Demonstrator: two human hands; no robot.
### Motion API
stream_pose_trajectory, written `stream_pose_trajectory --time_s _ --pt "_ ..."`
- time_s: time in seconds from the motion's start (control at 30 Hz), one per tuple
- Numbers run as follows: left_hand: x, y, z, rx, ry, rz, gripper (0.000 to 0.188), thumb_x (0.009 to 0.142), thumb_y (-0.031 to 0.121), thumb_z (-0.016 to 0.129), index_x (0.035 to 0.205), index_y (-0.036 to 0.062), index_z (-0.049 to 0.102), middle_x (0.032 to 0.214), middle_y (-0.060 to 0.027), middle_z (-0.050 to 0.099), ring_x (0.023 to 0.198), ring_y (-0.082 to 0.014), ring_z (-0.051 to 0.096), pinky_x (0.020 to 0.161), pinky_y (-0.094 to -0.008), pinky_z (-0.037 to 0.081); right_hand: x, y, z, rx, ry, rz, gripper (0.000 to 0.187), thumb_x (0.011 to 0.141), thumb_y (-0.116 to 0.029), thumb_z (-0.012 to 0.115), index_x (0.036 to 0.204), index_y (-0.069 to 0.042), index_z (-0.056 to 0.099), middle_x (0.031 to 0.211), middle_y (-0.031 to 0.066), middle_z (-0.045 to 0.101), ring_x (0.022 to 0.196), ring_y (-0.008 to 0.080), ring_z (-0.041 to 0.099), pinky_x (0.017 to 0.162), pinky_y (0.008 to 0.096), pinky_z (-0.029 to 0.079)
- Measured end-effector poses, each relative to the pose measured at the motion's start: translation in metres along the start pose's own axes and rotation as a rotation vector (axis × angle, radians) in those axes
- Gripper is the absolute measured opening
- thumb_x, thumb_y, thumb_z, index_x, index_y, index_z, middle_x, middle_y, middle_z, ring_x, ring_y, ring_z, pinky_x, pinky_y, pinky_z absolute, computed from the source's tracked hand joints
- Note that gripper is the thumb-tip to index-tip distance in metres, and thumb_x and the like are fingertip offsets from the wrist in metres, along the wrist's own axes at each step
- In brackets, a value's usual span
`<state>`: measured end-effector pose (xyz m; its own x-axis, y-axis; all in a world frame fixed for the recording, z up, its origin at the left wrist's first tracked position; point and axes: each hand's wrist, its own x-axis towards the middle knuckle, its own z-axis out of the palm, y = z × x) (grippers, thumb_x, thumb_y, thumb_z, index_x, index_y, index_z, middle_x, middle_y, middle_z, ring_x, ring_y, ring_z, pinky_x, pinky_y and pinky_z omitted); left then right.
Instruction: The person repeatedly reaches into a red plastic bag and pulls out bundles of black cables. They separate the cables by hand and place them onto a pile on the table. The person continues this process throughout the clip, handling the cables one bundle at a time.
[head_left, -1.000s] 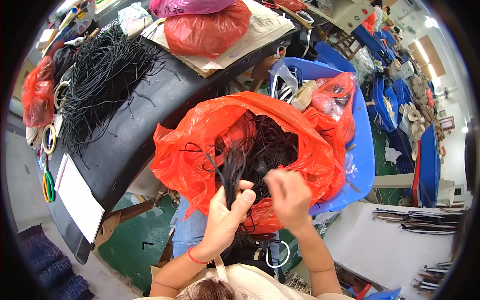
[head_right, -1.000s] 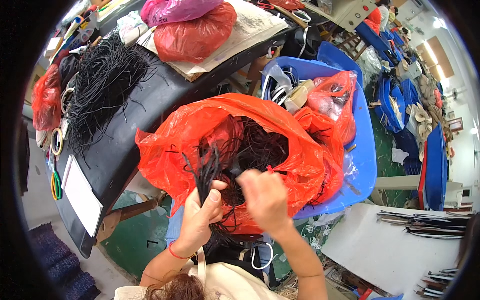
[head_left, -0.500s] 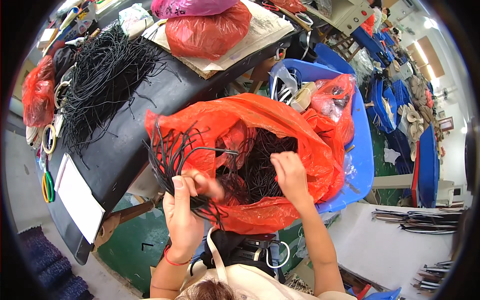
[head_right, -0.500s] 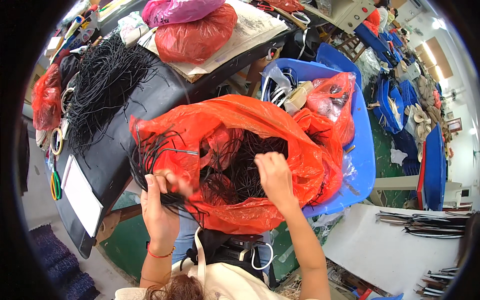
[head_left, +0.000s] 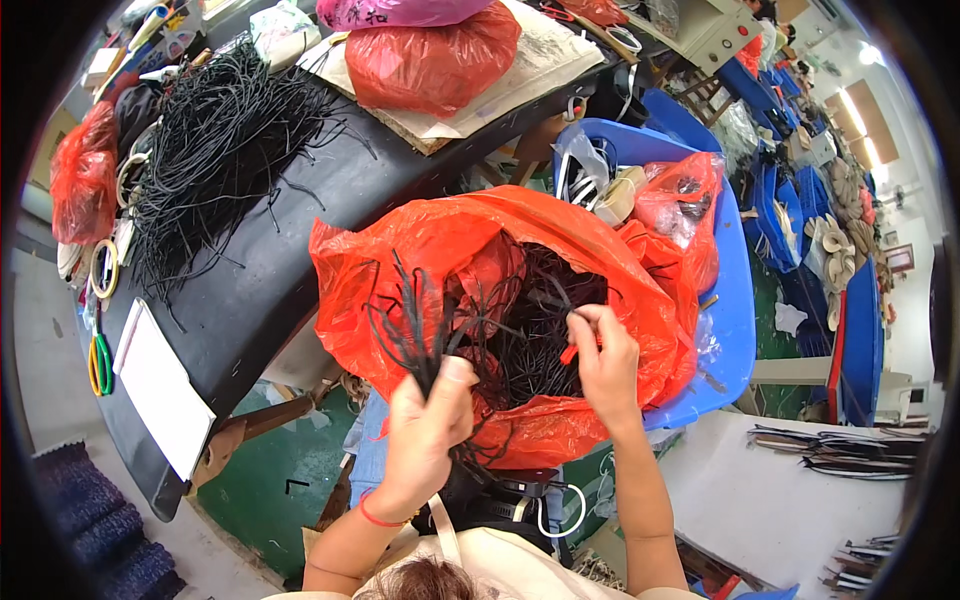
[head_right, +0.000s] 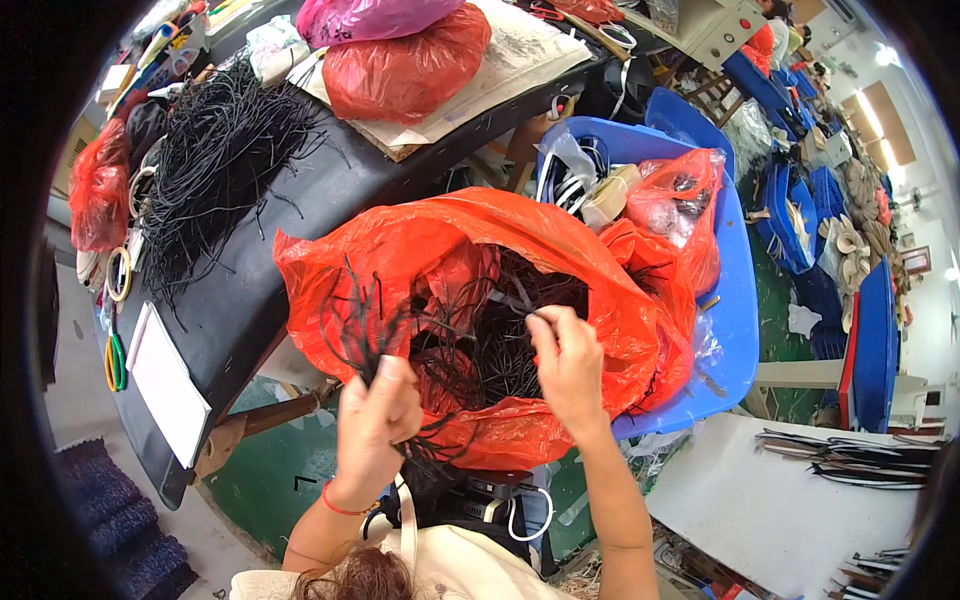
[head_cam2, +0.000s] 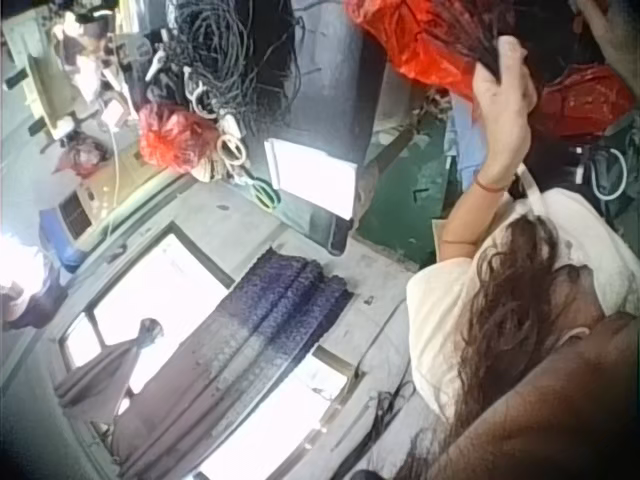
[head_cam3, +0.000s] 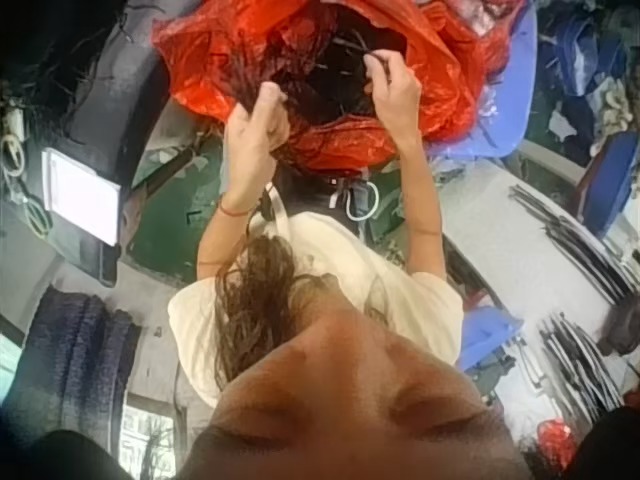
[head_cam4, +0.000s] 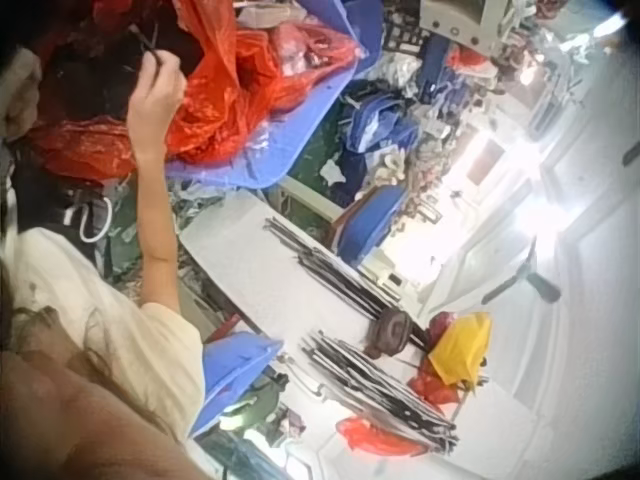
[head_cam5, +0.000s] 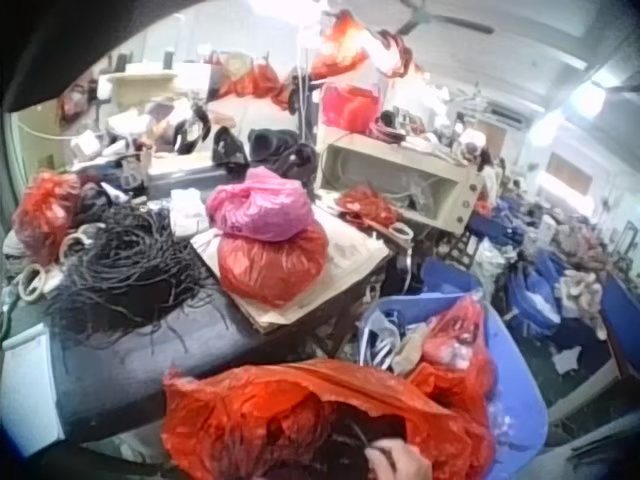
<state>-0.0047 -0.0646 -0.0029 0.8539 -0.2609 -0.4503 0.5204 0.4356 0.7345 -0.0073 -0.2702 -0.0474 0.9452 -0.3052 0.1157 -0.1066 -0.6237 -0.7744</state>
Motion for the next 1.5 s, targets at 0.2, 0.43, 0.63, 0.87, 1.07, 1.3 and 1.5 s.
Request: stream_pose_trajectory --time_s 0.2,0.43,0.63,0.87,1.07,1.3,1.5 --pt "0.008 -0.032 0.008 -0.012 -0.152 -0.160 0.023 0.092 0.030 0.057 0.096 0.0071 0.059 0.063 0.0101 0.040 0.050 0.0004 0.031 0.043 -0.0192 0.022 -0.050 -0.050 0.018 -0.286 0.019 -0.447 0.017 0.079 -0.003 0.064 0.096 0.000 0.059 0.070 0.0078 0.051 0.059 0.0243 0.049 0.056 0.0341 0.042" --pt "0.008 -0.031 0.000 0.223 0.094 0.185 0.031 0.098 0.031 0.043 0.083 0.0057 0.053 0.069 0.0019 0.049 0.061 -0.0053 0.046 0.058 -0.0216 0.040 -0.065 -0.041 0.020 -0.162 -0.089 -0.676 0.022 0.075 -0.002 0.066 0.096 0.001 0.060 0.080 0.0099 0.059 0.067 0.0242 0.055 0.060 0.0350 0.044" --pt "0.004 0.025 -0.001 -0.181 0.045 0.314 0.034 0.100 0.035 0.036 0.077 0.0107 0.041 0.065 0.0014 0.039 0.055 -0.0092 0.043 0.057 -0.0275 0.043 -0.006 0.036 0.016 -0.421 -0.078 -0.450 0.020 0.082 -0.014 0.061 0.098 -0.002 0.059 0.083 0.0091 0.055 0.079 0.0264 0.054 0.071 0.0382 0.043" --pt "-0.002 0.022 -0.014 -0.083 0.053 0.121 0.031 0.098 0.036 0.042 0.081 0.0106 0.047 0.055 0.0058 0.031 0.044 -0.0048 0.027 0.041 -0.0218 0.022 0.016 0.067 0.042 -0.613 -0.012 -0.372 0.017 0.078 -0.017 0.065 0.087 -0.004 0.061 0.089 0.0104 0.054 0.087 0.0281 0.051 0.073 0.0395 0.041" --pt "0.001 0.007 -0.010 -0.060 -0.016 0.043 0.029 0.099 0.033 0.041 0.083 0.0094 0.048 0.059 0.0042 0.035 0.046 -0.0050 0.029 0.043 -0.0211 0.024 0.011 0.027 0.014 -0.520 0.115 -0.407 0.012 0.083 -0.014 0.061 0.088 -0.003 0.061 0.092 0.0079 0.062 0.093 0.0257 0.056 0.083 0.0390 0.039" --pt "0.004 -0.017 0.008 -0.035 -0.093 -0.047 0.029 0.098 0.032 0.044 0.084 0.0076 0.049 0.059 0.0075 0.028 0.048 -0.0027 0.026 0.044 -0.0201 0.022 -0.015 0.000 0.015 -0.340 0.317 -0.275 0.009 0.083 -0.006 0.062 0.090 -0.002 0.056 0.078 0.0122 0.058 0.067 0.0303 0.053 0.059 0.0402 0.042" --pt "0.001 -0.021 0.013 0.059 -0.159 -0.197 0.033 0.097 0.034 0.045 0.094 0.0021 0.054 0.057 0.0102 0.028 0.048 -0.0008 0.024 0.044 -0.0198 0.020 -0.033 -0.035 -0.002 -0.293 0.328 -0.396 0.010 0.079 -0.001 0.064 0.087 -0.001 0.057 0.071 0.0104 0.055 0.059 0.0279 0.049 0.053 0.0382 0.039"
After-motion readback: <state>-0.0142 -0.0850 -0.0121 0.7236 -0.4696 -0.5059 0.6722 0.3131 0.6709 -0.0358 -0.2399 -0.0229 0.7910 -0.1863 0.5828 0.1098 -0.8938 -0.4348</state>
